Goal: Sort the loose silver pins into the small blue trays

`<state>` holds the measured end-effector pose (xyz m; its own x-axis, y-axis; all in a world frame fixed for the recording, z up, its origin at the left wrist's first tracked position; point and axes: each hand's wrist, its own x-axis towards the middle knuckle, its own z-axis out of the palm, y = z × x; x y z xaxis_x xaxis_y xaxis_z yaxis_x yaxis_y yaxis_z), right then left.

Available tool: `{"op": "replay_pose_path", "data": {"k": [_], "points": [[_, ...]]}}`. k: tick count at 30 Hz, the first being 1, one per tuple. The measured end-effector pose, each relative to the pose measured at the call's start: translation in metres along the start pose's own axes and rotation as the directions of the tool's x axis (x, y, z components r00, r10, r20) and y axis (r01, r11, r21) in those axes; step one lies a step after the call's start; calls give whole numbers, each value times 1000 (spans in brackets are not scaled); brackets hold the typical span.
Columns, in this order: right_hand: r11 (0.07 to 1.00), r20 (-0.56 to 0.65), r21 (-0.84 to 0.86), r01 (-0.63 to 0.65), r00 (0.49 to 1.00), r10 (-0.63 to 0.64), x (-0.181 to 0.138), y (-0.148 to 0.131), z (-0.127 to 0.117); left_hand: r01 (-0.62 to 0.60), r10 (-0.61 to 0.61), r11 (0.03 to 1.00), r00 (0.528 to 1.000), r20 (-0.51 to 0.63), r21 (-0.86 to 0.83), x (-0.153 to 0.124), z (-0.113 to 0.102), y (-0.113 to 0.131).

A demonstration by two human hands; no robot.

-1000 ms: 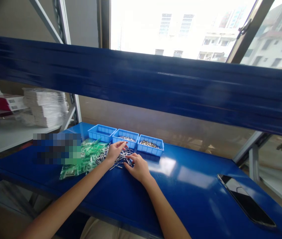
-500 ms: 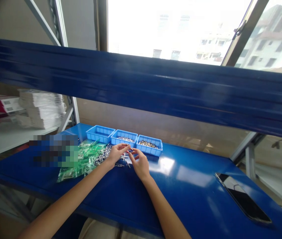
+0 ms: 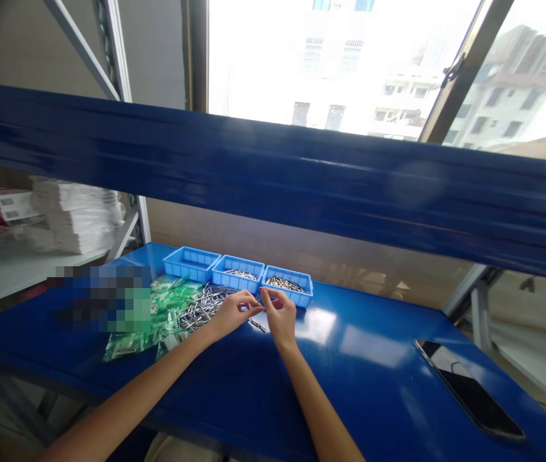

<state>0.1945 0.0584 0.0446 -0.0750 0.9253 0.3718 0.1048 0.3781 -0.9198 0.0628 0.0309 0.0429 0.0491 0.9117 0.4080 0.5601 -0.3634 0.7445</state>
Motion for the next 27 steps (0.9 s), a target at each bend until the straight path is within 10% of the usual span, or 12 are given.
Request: {"op": "replay_pose_path", "data": {"k": [8,16,27], "points": [[997,-79,-61,-44,996,40,7,-2,-5,-205,141,906,971,193,371,-10,16,-4],[973,222,202,-110,973,64,22,2,12,-221,156,916,965,210,336,-7,24,-9],[981,117,-161,106,989,-88,12,10,8,-112,77,883,992,95,455,-7,25,-14]]}}
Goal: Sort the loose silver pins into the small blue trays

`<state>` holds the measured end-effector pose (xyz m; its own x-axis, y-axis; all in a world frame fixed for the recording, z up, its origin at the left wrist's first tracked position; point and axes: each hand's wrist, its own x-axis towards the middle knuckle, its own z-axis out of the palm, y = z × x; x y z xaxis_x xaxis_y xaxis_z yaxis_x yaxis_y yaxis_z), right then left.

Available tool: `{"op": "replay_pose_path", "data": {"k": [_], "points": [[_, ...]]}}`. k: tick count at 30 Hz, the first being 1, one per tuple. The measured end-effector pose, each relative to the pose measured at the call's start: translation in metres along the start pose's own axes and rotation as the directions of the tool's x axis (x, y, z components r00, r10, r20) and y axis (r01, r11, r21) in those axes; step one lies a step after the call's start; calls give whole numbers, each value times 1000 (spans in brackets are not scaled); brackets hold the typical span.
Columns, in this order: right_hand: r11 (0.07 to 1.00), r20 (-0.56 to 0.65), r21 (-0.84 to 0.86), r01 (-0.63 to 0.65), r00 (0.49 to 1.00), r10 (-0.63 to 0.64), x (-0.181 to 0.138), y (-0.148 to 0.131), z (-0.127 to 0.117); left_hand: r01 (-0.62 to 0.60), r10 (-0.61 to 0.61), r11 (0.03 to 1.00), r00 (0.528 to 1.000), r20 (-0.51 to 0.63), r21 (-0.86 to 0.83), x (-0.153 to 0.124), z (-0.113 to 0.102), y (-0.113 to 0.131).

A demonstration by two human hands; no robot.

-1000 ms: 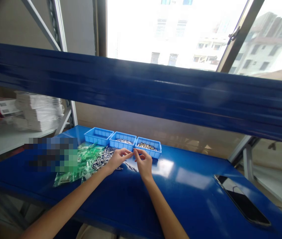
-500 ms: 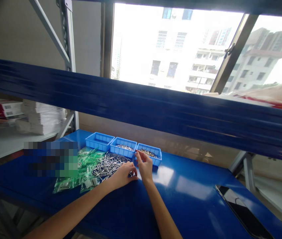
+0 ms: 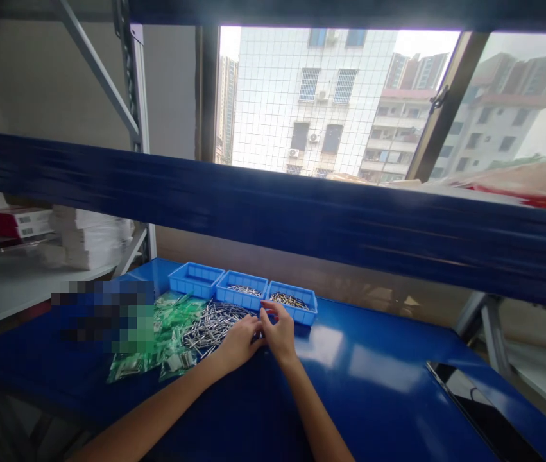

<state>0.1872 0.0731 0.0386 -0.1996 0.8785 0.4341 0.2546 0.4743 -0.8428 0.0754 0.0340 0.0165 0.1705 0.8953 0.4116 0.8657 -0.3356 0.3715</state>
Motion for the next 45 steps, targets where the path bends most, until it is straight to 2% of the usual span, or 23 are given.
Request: {"op": "replay_pose_path", "data": {"k": [2,4,6,8,11,15,22,26,30,34,36,39,42,45], "points": [[998,-33,-64,8,999,-10,-2,0,-2,58,-61,997,996,-68,-45,2,-4,-1],[996,-58,-94,-1,998,-4,-3,-1,-3,126,-156,976,974,-163,-176,6,-9,-1],[998,-57,-60,-25,998,22,-5,-2,-3,195,-281,915,936,-211,-352,9,-15,-2],[997,-6,43,-58,998,58,-5,-3,-2,219,-345,859,915,-207,-463,11,-19,-3],[974,76,192,-121,991,108,-6,-5,0,184,-329,823,925,-188,-538,13,-21,-3],[955,85,224,-193,980,179,-7,-6,-1,139,-330,763,923,-196,-632,14,-18,-1],[945,106,243,-217,975,197,-12,-8,0,86,-359,540,923,-138,-837,18,-14,0],[937,51,266,-226,974,220,-10,-7,-1,119,-402,409,914,-62,-905,19,-17,0],[918,-15,312,-246,965,263,-8,-8,-5,103,-350,453,934,-70,-885,18,-22,4],[919,-38,336,-205,972,231,-6,-10,-8,112,-290,456,957,-29,-883,16,-24,8],[926,-51,325,-191,974,219,-7,-10,-8,124,-328,446,944,-33,-887,17,-24,7],[950,-41,249,-186,978,202,-9,-9,-8,123,-424,447,902,-88,-886,18,-24,3],[978,78,130,-164,985,155,-13,-9,-5,112,-488,464,861,-147,-879,19,-25,-1],[987,168,91,-132,979,115,-17,-11,-3,126,-515,490,840,-170,-863,19,-26,-2]]}}
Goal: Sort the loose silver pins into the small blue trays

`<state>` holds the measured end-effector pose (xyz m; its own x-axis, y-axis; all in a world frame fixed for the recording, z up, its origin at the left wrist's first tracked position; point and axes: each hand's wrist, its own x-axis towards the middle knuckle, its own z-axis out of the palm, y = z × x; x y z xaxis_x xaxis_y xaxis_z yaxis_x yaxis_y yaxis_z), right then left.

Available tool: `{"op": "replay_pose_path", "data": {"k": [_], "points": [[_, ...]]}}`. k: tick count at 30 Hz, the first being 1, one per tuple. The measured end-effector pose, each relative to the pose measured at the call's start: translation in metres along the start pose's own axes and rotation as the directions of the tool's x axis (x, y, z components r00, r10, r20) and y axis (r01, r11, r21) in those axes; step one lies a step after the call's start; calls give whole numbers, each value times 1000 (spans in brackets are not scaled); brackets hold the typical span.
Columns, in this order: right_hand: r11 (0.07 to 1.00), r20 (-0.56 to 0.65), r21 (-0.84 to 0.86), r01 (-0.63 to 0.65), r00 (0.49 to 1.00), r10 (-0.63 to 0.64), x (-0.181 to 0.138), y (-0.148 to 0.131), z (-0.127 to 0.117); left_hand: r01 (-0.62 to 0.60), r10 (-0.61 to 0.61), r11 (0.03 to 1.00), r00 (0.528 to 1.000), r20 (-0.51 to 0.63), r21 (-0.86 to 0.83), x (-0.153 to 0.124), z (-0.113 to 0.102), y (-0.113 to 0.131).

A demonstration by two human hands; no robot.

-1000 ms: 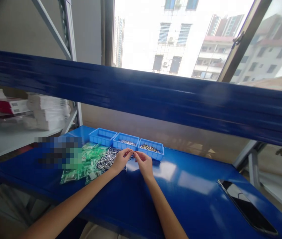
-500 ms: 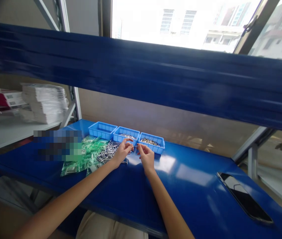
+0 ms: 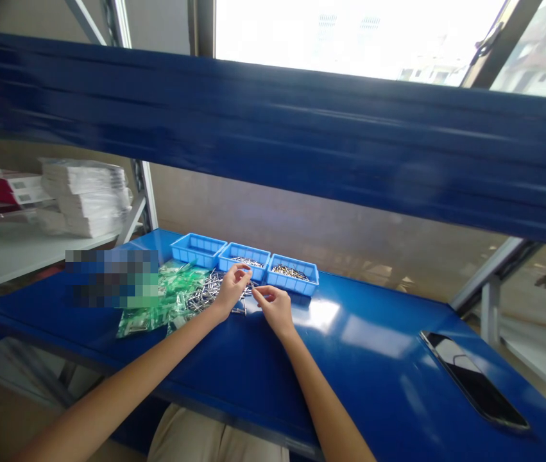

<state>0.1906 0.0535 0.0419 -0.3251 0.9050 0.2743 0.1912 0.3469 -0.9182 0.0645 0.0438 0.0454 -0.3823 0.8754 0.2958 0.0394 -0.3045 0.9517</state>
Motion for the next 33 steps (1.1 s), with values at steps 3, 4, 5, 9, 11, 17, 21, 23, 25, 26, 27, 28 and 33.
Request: {"op": "replay_pose_path", "data": {"k": [3,4,5,9,11,17,21,23,25,26,27,28,33], "points": [[999,-22,33,-28,999,28,1,-1,0,7,-7,1000,1000,-19,7,0,0,1],[998,-46,53,-44,998,46,2,-1,-1,5,-5,1000,1000,-20,7,0,0,1],[995,-72,77,-57,995,63,3,0,-2,3,-3,1000,1000,-15,6,0,0,2],[979,-158,185,-86,981,116,8,4,-5,47,-48,999,989,142,5,-4,4,1],[971,-177,219,-98,974,138,10,5,-6,100,-100,995,963,252,10,-8,7,0],[959,-223,247,-141,955,198,10,5,-9,106,-100,994,971,216,-15,-7,10,1],[954,-180,240,-179,958,225,9,2,-13,174,-168,978,984,62,-114,3,2,9],[954,-140,236,-187,965,223,8,0,-15,177,-179,972,984,0,-156,6,-3,14],[956,-114,229,-184,970,214,7,0,-15,173,-184,967,982,-46,-187,8,-7,18],[957,-106,224,-182,972,210,6,0,-15,179,-194,963,979,-56,-203,8,-8,20],[959,-100,217,-181,973,207,6,0,-16,194,-211,956,976,-57,-220,8,-9,21],[961,-95,207,-181,974,204,6,0,-16,212,-231,948,972,-52,-238,8,-9,22],[967,-73,186,-175,979,191,10,-2,-17,255,-274,927,961,-32,-277,6,-8,23]]}}
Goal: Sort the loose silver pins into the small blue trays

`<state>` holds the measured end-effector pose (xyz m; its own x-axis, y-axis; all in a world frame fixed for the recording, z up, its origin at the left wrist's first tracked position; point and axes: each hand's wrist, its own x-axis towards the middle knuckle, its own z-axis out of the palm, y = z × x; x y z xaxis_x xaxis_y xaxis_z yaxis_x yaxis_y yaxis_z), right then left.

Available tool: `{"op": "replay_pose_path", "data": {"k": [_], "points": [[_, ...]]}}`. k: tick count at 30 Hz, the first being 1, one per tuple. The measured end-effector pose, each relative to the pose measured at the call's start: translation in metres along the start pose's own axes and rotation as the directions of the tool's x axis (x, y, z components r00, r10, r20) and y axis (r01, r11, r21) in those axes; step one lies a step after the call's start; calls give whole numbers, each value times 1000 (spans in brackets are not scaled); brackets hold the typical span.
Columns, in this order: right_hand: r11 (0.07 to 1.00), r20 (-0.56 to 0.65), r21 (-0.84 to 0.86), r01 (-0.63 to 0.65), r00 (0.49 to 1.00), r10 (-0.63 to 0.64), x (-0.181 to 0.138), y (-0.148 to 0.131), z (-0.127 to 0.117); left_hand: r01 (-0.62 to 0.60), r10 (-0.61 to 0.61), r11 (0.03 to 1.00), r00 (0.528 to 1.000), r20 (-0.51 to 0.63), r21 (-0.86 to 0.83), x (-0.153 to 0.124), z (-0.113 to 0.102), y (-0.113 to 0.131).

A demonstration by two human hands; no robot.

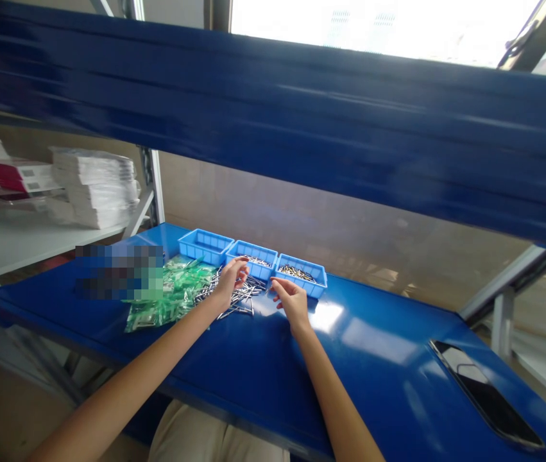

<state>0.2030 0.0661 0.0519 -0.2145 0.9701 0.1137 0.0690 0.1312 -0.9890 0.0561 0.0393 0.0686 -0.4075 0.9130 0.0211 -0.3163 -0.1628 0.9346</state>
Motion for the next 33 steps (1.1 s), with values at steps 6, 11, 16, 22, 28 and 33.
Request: {"op": "replay_pose_path", "data": {"k": [6,11,16,22,28,33], "points": [[987,125,127,95,986,-111,5,-10,6,-3,1,999,1000,24,50,-2,1,-2],[985,142,-80,153,980,-141,1,-4,9,-104,106,985,994,-3,137,2,-6,-3],[763,206,-503,406,913,-351,-14,3,14,-121,138,973,987,-79,198,7,-11,-3],[551,405,-679,486,873,-272,-23,9,21,-159,181,957,981,-70,241,10,-14,-6],[579,388,-649,493,870,-305,-18,11,19,-140,156,956,987,-45,260,9,-14,-7],[602,361,-633,487,873,-328,-18,10,18,-125,137,962,990,-30,243,8,-14,-5]]}}
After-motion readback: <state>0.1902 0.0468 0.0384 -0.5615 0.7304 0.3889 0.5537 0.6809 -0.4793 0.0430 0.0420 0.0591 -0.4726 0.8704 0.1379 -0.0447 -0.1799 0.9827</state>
